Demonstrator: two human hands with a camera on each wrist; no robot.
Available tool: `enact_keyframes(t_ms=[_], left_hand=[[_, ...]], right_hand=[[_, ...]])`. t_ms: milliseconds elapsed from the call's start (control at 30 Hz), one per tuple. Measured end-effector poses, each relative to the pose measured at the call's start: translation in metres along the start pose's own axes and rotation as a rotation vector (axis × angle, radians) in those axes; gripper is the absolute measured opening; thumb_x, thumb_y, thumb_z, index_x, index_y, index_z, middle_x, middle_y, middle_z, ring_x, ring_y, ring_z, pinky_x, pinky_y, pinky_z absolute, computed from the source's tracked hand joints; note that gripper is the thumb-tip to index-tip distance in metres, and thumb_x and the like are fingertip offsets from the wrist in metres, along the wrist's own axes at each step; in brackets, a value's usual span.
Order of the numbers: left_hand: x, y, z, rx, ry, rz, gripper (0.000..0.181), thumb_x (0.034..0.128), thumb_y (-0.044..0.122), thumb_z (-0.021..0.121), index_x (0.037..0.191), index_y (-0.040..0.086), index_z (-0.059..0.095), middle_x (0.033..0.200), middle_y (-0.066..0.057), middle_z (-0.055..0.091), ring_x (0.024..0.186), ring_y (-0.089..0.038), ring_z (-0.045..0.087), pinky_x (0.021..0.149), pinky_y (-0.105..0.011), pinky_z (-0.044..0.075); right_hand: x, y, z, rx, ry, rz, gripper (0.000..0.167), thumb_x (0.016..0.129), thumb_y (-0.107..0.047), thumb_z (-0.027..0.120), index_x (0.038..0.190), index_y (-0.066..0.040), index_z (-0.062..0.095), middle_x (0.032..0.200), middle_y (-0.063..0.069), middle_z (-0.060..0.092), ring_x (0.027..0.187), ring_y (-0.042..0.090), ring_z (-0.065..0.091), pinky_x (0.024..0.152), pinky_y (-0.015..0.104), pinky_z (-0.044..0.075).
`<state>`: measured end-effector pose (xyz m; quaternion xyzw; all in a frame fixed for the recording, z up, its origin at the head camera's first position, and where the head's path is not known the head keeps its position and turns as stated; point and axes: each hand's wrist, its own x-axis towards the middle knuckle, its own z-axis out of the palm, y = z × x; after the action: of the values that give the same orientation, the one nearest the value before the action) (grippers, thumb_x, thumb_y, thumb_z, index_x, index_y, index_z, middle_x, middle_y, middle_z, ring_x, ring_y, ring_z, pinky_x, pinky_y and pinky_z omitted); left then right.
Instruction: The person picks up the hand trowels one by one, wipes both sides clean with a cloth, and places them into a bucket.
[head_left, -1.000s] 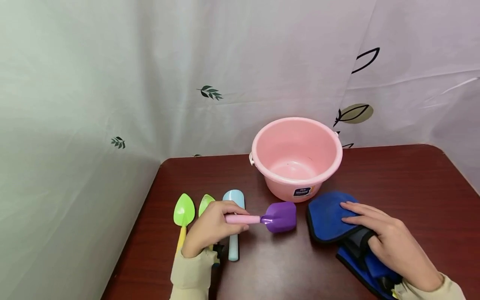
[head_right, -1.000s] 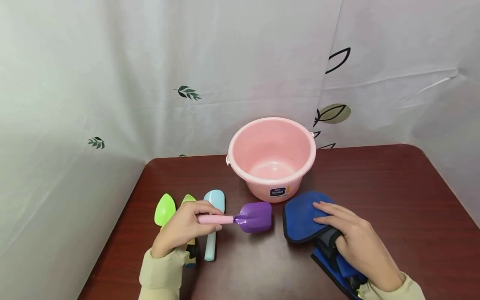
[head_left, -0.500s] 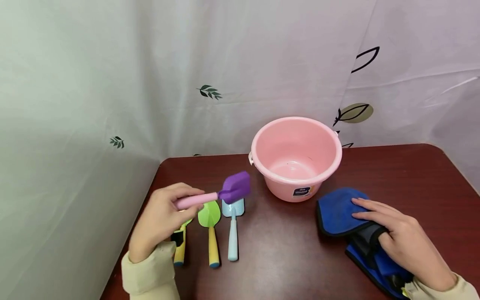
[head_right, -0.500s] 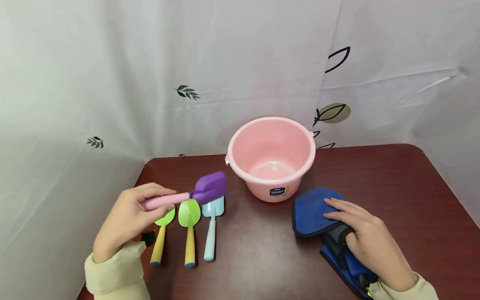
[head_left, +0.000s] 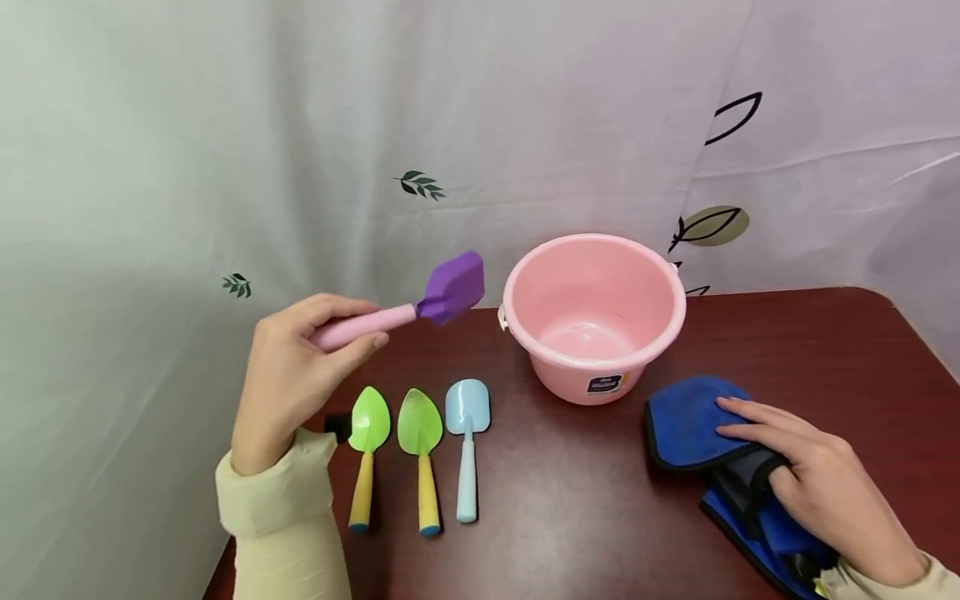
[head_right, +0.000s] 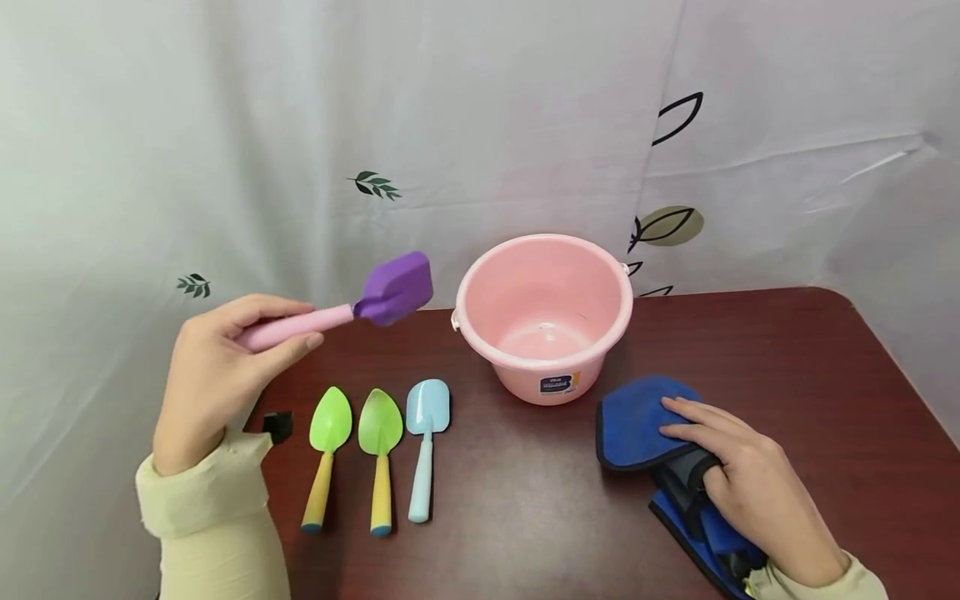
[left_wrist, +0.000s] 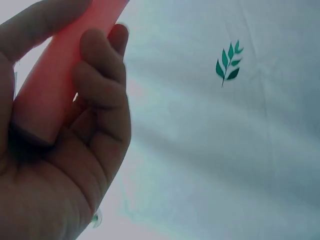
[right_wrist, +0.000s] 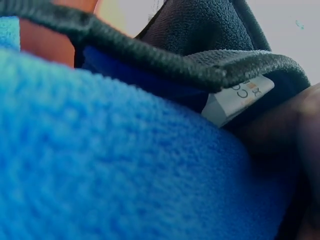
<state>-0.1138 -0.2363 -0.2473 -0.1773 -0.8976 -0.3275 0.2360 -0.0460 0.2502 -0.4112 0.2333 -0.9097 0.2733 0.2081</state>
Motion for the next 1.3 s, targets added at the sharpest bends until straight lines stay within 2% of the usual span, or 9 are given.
enact_keyframes(t_ms=[100, 233, 400, 500, 667, 967, 1133, 1300], left_hand=[[0.017, 0.001, 0.011, -0.049, -0.008, 0.054, 0.025, 0.0775, 0.019, 0.089, 0.101, 0.020, 0.080, 0.093, 0.009, 0.074, 0.080, -0.004, 0.063, 0.069, -0.020, 0.046], [0.038, 0.003, 0.028, -0.104, -0.061, 0.106, 0.022, 0.0783, 0.016, 0.088, 0.099, 0.015, 0.080, 0.096, 0.007, 0.073, 0.086, -0.005, 0.065, 0.075, -0.022, 0.048], [0.059, 0.013, 0.051, -0.103, -0.140, 0.166, 0.021, 0.0788, 0.012, 0.086, 0.099, 0.014, 0.080, 0.096, 0.005, 0.073, 0.088, -0.008, 0.065, 0.077, -0.028, 0.050], [0.070, 0.020, 0.064, -0.080, -0.213, 0.203, 0.018, 0.0810, 0.013, 0.083, 0.098, 0.014, 0.080, 0.095, 0.005, 0.072, 0.087, -0.008, 0.064, 0.076, -0.029, 0.050], [0.086, 0.027, 0.085, -0.041, -0.370, 0.240, 0.015, 0.0844, 0.017, 0.080, 0.100, 0.015, 0.079, 0.093, 0.007, 0.070, 0.085, -0.006, 0.063, 0.077, -0.027, 0.050], [0.109, 0.035, 0.120, 0.084, -0.591, 0.296, 0.018, 0.0897, 0.018, 0.075, 0.106, 0.010, 0.079, 0.096, 0.001, 0.071, 0.089, -0.012, 0.063, 0.080, -0.026, 0.050], [0.117, 0.038, 0.142, 0.144, -0.705, 0.300, 0.022, 0.0906, 0.022, 0.075, 0.109, 0.010, 0.079, 0.102, -0.002, 0.072, 0.096, -0.014, 0.064, 0.086, -0.026, 0.050], [0.119, 0.042, 0.163, 0.274, -0.795, 0.278, 0.021, 0.0906, 0.017, 0.073, 0.110, 0.013, 0.079, 0.103, 0.001, 0.074, 0.100, -0.016, 0.065, 0.089, -0.029, 0.051]], right_hand=[[-0.002, 0.000, -0.001, 0.000, 0.003, 0.013, 0.071, 0.058, 0.023, 0.048, 0.113, -0.013, 0.075, 0.136, 0.005, 0.061, 0.131, -0.013, 0.036, 0.051, 0.012, 0.022], [-0.004, 0.001, -0.003, 0.003, 0.009, 0.020, 0.071, 0.058, 0.023, 0.048, 0.112, -0.013, 0.075, 0.136, 0.005, 0.061, 0.127, -0.013, 0.038, 0.047, 0.011, 0.021], [-0.004, 0.001, -0.003, 0.003, 0.007, 0.021, 0.070, 0.058, 0.023, 0.048, 0.112, -0.012, 0.075, 0.135, 0.006, 0.062, 0.123, -0.013, 0.039, 0.048, 0.011, 0.021], [-0.005, 0.001, -0.002, 0.002, 0.007, 0.023, 0.070, 0.057, 0.023, 0.048, 0.111, -0.012, 0.076, 0.135, 0.006, 0.062, 0.125, -0.014, 0.038, 0.049, 0.012, 0.021], [-0.004, 0.001, -0.002, 0.001, 0.005, 0.026, 0.070, 0.057, 0.023, 0.048, 0.111, -0.012, 0.076, 0.135, 0.006, 0.062, 0.131, -0.014, 0.035, 0.050, 0.013, 0.021], [-0.005, 0.002, 0.001, 0.000, 0.000, 0.021, 0.069, 0.056, 0.023, 0.049, 0.111, -0.012, 0.076, 0.134, 0.006, 0.062, 0.129, -0.015, 0.035, 0.051, 0.014, 0.020], [-0.005, 0.003, 0.002, -0.003, -0.017, 0.032, 0.070, 0.057, 0.023, 0.049, 0.111, -0.011, 0.076, 0.136, 0.006, 0.061, 0.125, -0.016, 0.035, 0.051, 0.014, 0.019], [-0.006, 0.003, 0.002, -0.015, -0.025, 0.031, 0.069, 0.057, 0.021, 0.049, 0.111, -0.011, 0.075, 0.137, 0.006, 0.061, 0.127, -0.017, 0.033, 0.055, 0.015, 0.021]])
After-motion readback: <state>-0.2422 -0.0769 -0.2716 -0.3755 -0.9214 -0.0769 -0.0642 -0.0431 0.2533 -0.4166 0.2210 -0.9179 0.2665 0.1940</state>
